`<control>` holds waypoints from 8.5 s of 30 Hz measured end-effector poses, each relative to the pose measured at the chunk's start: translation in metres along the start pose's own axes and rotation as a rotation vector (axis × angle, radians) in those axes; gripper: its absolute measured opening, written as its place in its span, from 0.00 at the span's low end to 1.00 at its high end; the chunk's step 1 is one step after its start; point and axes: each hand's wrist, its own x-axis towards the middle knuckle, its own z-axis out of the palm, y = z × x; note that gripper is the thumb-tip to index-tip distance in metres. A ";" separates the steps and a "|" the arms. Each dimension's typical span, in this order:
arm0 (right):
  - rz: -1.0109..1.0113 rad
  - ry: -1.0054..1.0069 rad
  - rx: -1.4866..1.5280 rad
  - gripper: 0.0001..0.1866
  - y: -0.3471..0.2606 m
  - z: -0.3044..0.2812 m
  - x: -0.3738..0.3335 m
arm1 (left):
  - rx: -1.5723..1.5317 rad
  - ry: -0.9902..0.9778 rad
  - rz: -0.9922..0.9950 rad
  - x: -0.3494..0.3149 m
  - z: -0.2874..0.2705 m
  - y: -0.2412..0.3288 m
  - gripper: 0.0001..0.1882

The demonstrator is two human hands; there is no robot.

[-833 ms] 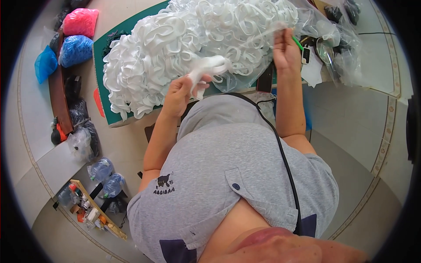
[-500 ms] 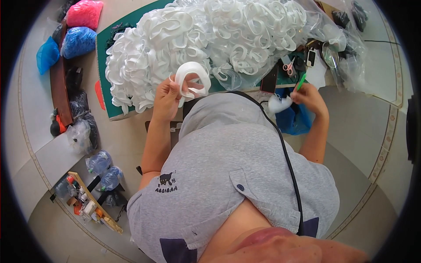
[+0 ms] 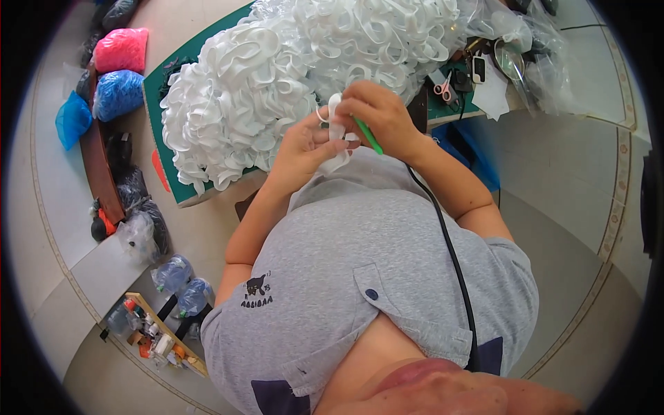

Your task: Inspecting and cleaning white plastic toy components using a small hand tool at a workbench.

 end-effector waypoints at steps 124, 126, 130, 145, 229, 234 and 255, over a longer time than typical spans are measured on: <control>0.704 -0.143 0.200 0.10 0.087 0.060 -0.032 | 1.606 1.424 0.142 -0.012 -0.215 -0.022 0.16; 0.697 -0.116 0.217 0.09 0.089 0.056 -0.036 | 1.369 1.362 0.630 0.006 -0.217 -0.015 0.13; 0.739 -0.151 0.241 0.09 0.084 0.059 -0.032 | 1.687 1.069 0.474 0.077 -0.174 -0.010 0.06; 0.741 -0.173 0.289 0.09 0.066 0.028 -0.051 | 1.103 1.293 0.459 0.123 -0.207 -0.046 0.06; 0.280 0.048 0.796 0.07 -0.032 0.000 0.004 | -0.226 0.462 0.259 -0.018 0.005 0.001 0.07; 0.314 0.059 0.791 0.07 -0.030 -0.001 0.002 | -0.250 0.453 0.240 -0.013 0.005 0.003 0.06; 0.394 0.137 0.904 0.14 -0.011 -0.009 0.010 | -0.364 0.369 0.248 -0.013 0.005 0.001 0.04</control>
